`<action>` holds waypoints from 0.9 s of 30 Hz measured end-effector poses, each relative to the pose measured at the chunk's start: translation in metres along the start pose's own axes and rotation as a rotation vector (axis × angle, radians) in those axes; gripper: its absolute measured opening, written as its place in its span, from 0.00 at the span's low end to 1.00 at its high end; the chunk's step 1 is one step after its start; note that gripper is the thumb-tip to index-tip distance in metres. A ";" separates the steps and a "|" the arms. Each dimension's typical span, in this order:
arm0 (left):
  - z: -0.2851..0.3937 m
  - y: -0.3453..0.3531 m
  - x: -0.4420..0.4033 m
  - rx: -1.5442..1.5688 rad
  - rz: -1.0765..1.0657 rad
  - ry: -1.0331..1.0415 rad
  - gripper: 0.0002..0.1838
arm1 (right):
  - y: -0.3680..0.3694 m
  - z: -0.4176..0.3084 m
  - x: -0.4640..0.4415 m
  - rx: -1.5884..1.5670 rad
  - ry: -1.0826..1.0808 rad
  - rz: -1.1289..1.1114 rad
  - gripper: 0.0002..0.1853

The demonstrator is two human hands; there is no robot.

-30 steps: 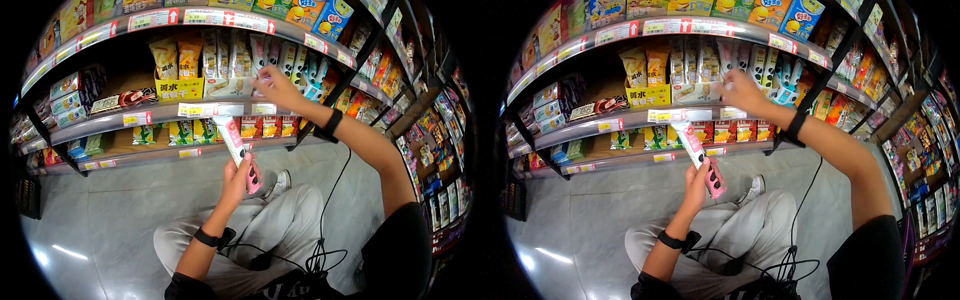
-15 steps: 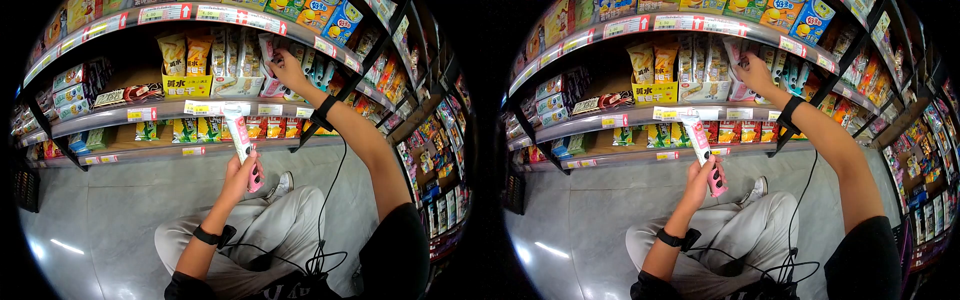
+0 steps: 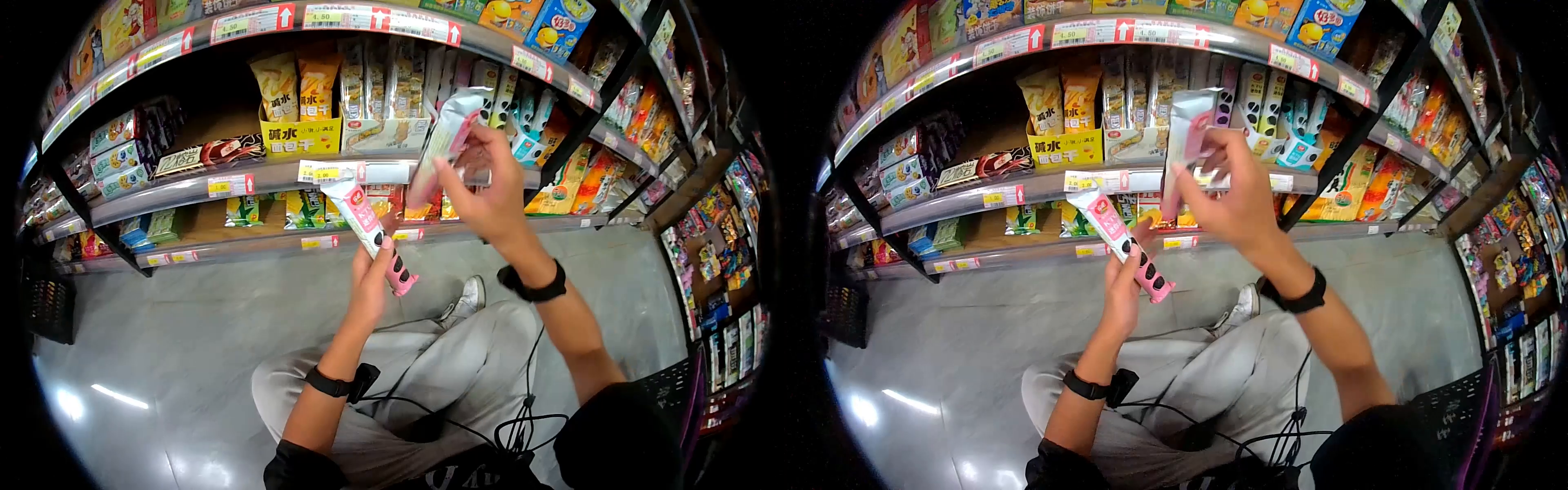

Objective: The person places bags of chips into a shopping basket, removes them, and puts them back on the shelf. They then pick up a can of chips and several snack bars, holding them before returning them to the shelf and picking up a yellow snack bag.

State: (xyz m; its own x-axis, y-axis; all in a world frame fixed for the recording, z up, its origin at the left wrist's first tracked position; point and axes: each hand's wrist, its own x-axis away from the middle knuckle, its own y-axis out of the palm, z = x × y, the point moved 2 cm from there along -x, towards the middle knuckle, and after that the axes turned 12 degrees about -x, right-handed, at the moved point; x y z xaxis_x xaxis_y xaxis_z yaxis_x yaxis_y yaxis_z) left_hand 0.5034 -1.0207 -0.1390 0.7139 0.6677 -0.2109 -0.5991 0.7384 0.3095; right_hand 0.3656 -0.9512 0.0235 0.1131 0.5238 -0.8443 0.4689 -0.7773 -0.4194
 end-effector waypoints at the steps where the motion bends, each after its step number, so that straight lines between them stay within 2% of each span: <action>1: 0.003 -0.002 -0.001 -0.013 0.003 0.044 0.30 | 0.005 -0.002 0.009 -0.156 0.209 0.024 0.20; 2: 0.004 -0.004 -0.001 -0.028 0.006 0.088 0.30 | 0.009 -0.003 0.015 -0.179 0.220 0.030 0.20; 4: -0.002 -0.008 0.000 -0.017 0.022 0.093 0.29 | 0.017 0.003 0.026 -0.316 0.385 -0.065 0.20; 6: -0.011 -0.012 0.002 0.181 -0.053 -0.133 0.28 | 0.026 0.015 0.037 -0.398 0.452 -0.047 0.20; 8: -0.009 -0.003 0.001 0.225 -0.058 -0.124 0.28 | 0.037 0.036 0.056 -0.562 0.576 -0.004 0.20; 10: -0.013 0.001 0.002 0.329 -0.128 -0.221 0.28 | 0.044 0.049 0.070 -0.609 0.621 0.001 0.21; 14: -0.033 0.002 0.000 0.282 -0.138 -0.290 0.27 | 0.054 0.073 0.102 -0.723 0.694 -0.008 0.22; 16: -0.038 0.006 -0.003 0.265 -0.176 -0.309 0.27 | 0.056 0.080 0.112 -0.943 0.807 -0.013 0.22; 17: -0.037 0.009 -0.005 0.225 -0.196 -0.310 0.27 | 0.057 0.090 0.120 -0.939 0.760 0.005 0.22; 20: -0.043 0.011 -0.008 0.189 -0.242 -0.319 0.27 | 0.054 0.080 0.124 -1.050 0.868 0.047 0.25; 22: -0.041 0.013 -0.008 0.134 -0.207 -0.275 0.28 | 0.050 0.075 0.120 -1.094 0.888 0.058 0.23; 24: -0.037 0.015 -0.007 0.106 -0.154 -0.263 0.28 | 0.048 0.082 0.123 -1.274 1.129 -0.097 0.17; 27: -0.035 0.013 -0.005 0.166 -0.249 -0.276 0.26 | 0.046 0.088 0.132 -1.233 1.141 -0.132 0.14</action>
State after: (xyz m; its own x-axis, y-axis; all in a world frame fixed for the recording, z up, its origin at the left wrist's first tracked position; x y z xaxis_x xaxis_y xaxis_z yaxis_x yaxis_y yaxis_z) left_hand 0.4796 -1.0106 -0.1661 0.9137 0.4035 -0.0484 -0.3453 0.8336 0.4312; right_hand 0.3250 -0.9485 -0.1369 0.2924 0.9544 0.0600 0.8208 -0.2827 0.4963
